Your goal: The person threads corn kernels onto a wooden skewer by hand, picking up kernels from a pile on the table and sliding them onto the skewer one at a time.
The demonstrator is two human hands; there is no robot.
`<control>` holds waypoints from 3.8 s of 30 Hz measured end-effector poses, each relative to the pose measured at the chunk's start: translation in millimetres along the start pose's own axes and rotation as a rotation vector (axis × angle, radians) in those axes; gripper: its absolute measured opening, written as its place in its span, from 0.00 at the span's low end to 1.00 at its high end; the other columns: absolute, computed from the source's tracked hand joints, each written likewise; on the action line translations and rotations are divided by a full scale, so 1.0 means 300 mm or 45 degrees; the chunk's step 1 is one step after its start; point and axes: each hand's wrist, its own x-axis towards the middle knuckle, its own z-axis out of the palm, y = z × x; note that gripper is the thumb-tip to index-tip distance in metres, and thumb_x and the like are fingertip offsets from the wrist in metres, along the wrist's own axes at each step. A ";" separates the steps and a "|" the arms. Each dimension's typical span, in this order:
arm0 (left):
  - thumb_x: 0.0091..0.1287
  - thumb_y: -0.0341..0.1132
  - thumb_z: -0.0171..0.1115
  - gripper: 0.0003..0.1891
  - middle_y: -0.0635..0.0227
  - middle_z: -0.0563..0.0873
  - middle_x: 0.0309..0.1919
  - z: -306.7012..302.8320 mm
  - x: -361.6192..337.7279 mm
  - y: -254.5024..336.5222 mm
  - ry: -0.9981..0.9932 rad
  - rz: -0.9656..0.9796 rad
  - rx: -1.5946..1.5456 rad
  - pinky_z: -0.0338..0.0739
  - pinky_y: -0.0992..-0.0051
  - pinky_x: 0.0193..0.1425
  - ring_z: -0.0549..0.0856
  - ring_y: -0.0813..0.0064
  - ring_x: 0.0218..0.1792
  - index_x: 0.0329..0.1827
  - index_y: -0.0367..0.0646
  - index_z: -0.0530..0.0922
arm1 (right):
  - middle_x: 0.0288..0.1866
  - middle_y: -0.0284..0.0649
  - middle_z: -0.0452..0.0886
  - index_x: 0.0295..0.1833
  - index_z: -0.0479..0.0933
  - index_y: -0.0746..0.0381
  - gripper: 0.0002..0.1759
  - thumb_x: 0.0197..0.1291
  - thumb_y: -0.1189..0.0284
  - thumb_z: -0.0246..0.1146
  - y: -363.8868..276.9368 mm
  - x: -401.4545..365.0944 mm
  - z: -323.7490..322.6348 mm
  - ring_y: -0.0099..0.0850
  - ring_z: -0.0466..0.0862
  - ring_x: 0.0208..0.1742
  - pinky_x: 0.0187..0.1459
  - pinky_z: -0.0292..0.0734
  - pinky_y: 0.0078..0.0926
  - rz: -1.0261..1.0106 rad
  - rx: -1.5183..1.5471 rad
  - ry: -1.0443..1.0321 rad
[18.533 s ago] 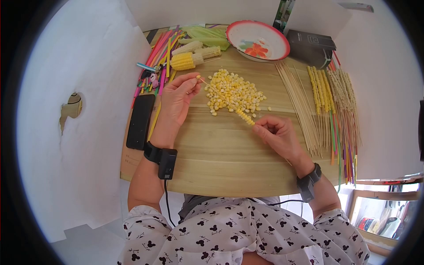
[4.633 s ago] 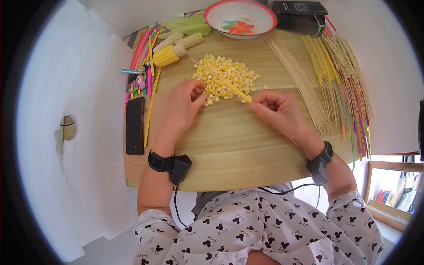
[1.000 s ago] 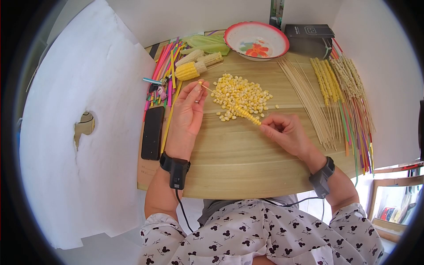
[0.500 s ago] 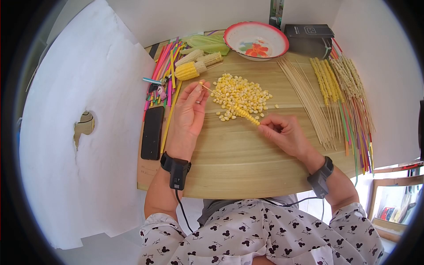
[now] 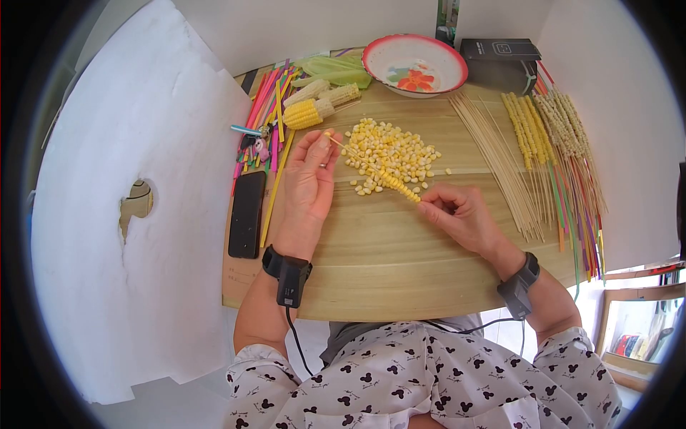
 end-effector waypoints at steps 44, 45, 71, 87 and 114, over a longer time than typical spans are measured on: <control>0.66 0.28 0.63 0.11 0.65 0.85 0.49 0.022 -0.024 -0.008 0.004 -0.123 -0.006 0.74 0.77 0.53 0.83 0.76 0.50 0.50 0.45 0.77 | 0.19 0.26 0.67 0.35 0.78 0.65 0.07 0.63 0.72 0.64 -0.001 0.000 -0.001 0.13 0.63 0.22 0.22 0.58 0.17 -0.057 -0.054 0.031; 0.66 0.28 0.63 0.11 0.64 0.85 0.49 0.023 -0.025 -0.003 -0.004 -0.138 -0.026 0.75 0.76 0.53 0.83 0.76 0.50 0.50 0.44 0.78 | 0.19 0.25 0.67 0.35 0.78 0.65 0.07 0.63 0.72 0.64 0.001 0.000 -0.001 0.13 0.62 0.22 0.22 0.58 0.17 -0.067 -0.047 0.027; 0.68 0.30 0.60 0.12 0.67 0.84 0.47 0.072 -0.096 -0.076 -0.264 -0.450 0.036 0.78 0.73 0.53 0.80 0.77 0.44 0.53 0.41 0.79 | 0.21 0.27 0.69 0.36 0.77 0.66 0.07 0.63 0.73 0.63 -0.005 0.003 -0.015 0.13 0.64 0.23 0.24 0.60 0.18 -0.062 0.030 0.040; 0.65 0.29 0.63 0.09 0.70 0.85 0.40 0.090 -0.088 -0.020 -0.272 0.095 1.173 0.74 0.81 0.43 0.80 0.82 0.38 0.46 0.37 0.82 | 0.19 0.22 0.69 0.33 0.78 0.64 0.08 0.62 0.72 0.64 0.035 0.029 -0.042 0.10 0.63 0.22 0.22 0.58 0.14 -0.041 0.142 0.231; 0.61 0.26 0.66 0.06 0.69 0.86 0.35 0.068 -0.069 -0.049 -0.321 0.299 1.523 0.76 0.79 0.41 0.81 0.82 0.35 0.41 0.36 0.83 | 0.20 0.22 0.69 0.33 0.78 0.65 0.08 0.61 0.72 0.65 0.005 0.018 -0.039 0.11 0.63 0.23 0.23 0.58 0.15 0.023 0.072 0.160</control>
